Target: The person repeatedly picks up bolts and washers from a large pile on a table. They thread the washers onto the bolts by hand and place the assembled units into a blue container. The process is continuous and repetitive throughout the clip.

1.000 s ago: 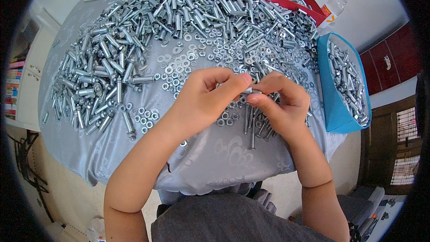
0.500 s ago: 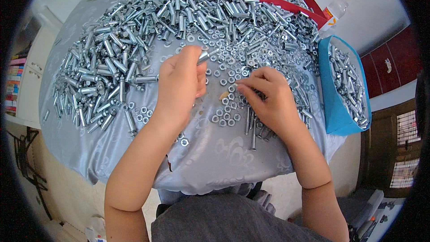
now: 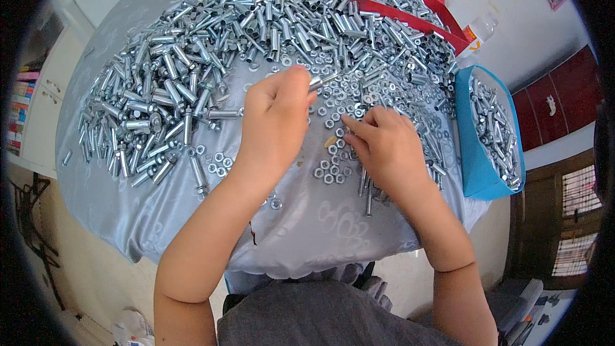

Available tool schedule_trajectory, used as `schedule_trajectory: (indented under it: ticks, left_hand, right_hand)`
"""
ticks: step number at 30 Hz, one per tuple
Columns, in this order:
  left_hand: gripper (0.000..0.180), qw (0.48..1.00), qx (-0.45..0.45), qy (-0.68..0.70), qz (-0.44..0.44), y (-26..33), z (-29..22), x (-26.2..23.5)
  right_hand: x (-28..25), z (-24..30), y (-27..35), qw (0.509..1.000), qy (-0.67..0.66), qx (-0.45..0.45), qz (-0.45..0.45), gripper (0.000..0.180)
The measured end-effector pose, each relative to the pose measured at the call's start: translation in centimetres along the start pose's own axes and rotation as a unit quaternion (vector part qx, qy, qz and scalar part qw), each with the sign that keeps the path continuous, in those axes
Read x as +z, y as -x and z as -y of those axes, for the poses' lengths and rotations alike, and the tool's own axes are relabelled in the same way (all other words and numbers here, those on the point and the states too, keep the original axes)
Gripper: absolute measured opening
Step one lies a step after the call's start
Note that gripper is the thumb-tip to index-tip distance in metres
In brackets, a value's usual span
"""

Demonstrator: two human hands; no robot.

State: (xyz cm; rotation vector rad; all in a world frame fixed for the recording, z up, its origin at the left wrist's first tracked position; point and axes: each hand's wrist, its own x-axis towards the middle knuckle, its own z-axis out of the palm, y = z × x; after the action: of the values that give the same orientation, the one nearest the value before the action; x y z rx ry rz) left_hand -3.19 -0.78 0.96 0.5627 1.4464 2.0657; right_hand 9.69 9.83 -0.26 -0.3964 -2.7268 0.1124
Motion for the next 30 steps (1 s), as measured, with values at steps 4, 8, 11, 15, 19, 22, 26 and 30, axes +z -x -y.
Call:
schedule_trajectory:
  ticks: [4,8,11,15,19,22,26,30]
  left_hand:
    - [0.030,1.000,0.012,0.001,0.008,-0.1,0.2,-0.2]
    - [0.032,0.999,0.025,-0.006,0.021,-0.1,0.3,-0.3]
    - [0.038,0.998,0.015,-0.036,0.045,0.0,0.4,-0.1]
    - [0.038,0.997,0.020,-0.061,0.053,0.0,0.9,-0.1]
    - [0.038,0.997,0.017,-0.053,0.060,0.3,1.4,0.2]
    - [0.038,0.995,0.015,-0.068,0.065,0.5,1.5,0.3]
    - [0.038,0.994,0.027,-0.079,0.068,0.6,1.6,0.2]
    - [0.039,0.995,0.016,-0.073,0.069,0.7,1.6,0.5]
  right_hand:
    - [-0.3,-0.1,-0.7,0.999,0.013,-0.001,0.050,0.012]
    - [-0.7,-0.3,-1.2,0.997,-0.041,0.005,0.067,0.013]
    - [-0.9,-0.4,-1.3,0.994,-0.081,0.029,0.072,0.012]
    - [-0.7,-0.8,-1.0,0.990,-0.107,0.037,0.085,0.010]
    - [-0.4,-1.1,-0.9,0.984,-0.160,0.019,0.077,0.013]
    - [-0.3,-1.3,-0.6,0.984,-0.172,0.003,0.053,0.017]
    - [-1.0,-1.2,-0.4,0.985,-0.153,-0.023,0.076,0.020]
    - [-0.8,-1.2,-0.3,0.988,-0.121,-0.027,0.091,0.019]
